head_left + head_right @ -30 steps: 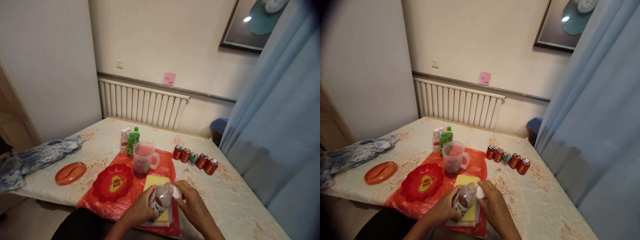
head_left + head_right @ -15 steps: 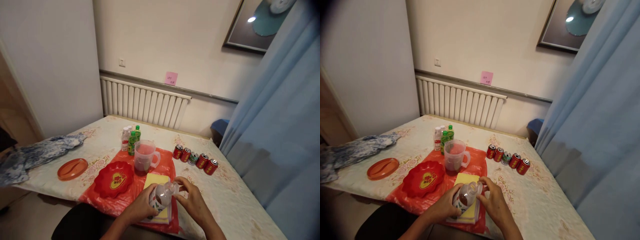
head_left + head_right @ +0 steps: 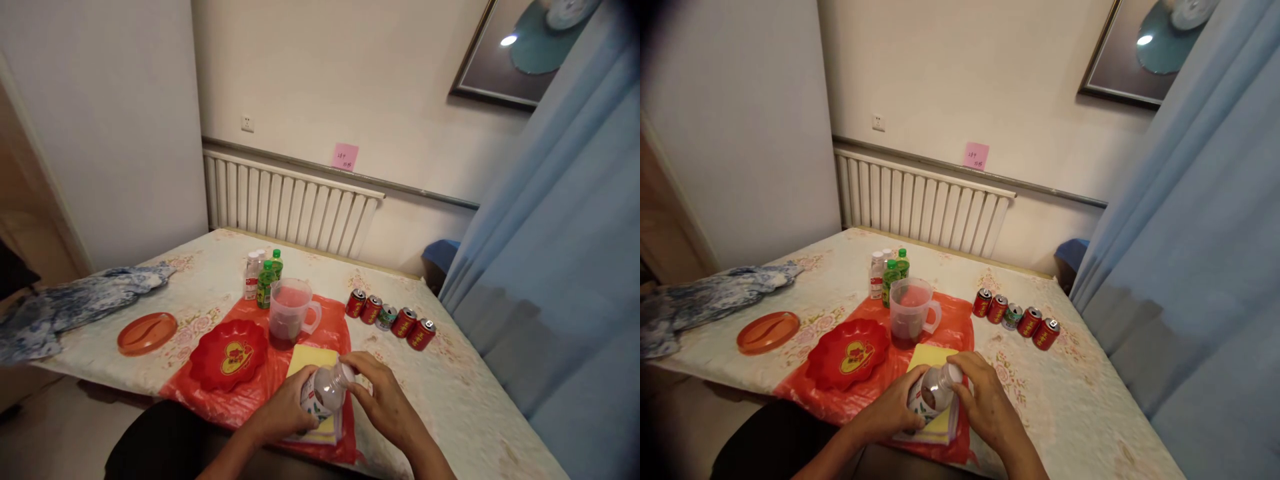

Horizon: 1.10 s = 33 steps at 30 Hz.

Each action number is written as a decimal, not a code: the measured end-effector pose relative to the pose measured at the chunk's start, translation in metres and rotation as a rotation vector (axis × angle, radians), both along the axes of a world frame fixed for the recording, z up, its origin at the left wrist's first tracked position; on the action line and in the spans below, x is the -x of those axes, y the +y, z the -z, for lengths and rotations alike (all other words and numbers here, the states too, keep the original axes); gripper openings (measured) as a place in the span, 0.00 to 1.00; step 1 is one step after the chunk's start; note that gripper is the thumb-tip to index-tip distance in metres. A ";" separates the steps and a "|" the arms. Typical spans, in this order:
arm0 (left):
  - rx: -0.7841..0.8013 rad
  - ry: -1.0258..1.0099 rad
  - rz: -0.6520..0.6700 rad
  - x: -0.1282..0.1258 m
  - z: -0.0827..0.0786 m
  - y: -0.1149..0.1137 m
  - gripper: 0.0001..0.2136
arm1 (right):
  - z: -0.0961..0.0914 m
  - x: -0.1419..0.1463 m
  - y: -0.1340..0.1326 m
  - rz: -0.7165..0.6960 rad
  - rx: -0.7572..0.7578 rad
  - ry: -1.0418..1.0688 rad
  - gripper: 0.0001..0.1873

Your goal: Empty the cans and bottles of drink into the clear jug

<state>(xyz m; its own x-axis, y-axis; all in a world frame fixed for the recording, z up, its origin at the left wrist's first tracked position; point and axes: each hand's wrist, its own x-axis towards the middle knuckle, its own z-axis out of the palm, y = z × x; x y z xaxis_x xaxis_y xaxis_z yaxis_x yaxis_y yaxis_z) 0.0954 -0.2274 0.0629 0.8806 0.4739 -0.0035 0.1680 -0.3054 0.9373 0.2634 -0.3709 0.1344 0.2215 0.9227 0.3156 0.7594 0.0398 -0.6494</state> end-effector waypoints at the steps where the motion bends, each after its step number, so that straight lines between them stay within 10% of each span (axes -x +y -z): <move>1: 0.004 0.000 0.001 0.000 0.000 0.000 0.33 | 0.000 0.001 0.000 -0.002 0.007 -0.009 0.16; 33: 0.025 -0.017 -0.013 -0.002 0.008 -0.004 0.33 | -0.003 0.007 0.002 0.045 0.077 -0.055 0.19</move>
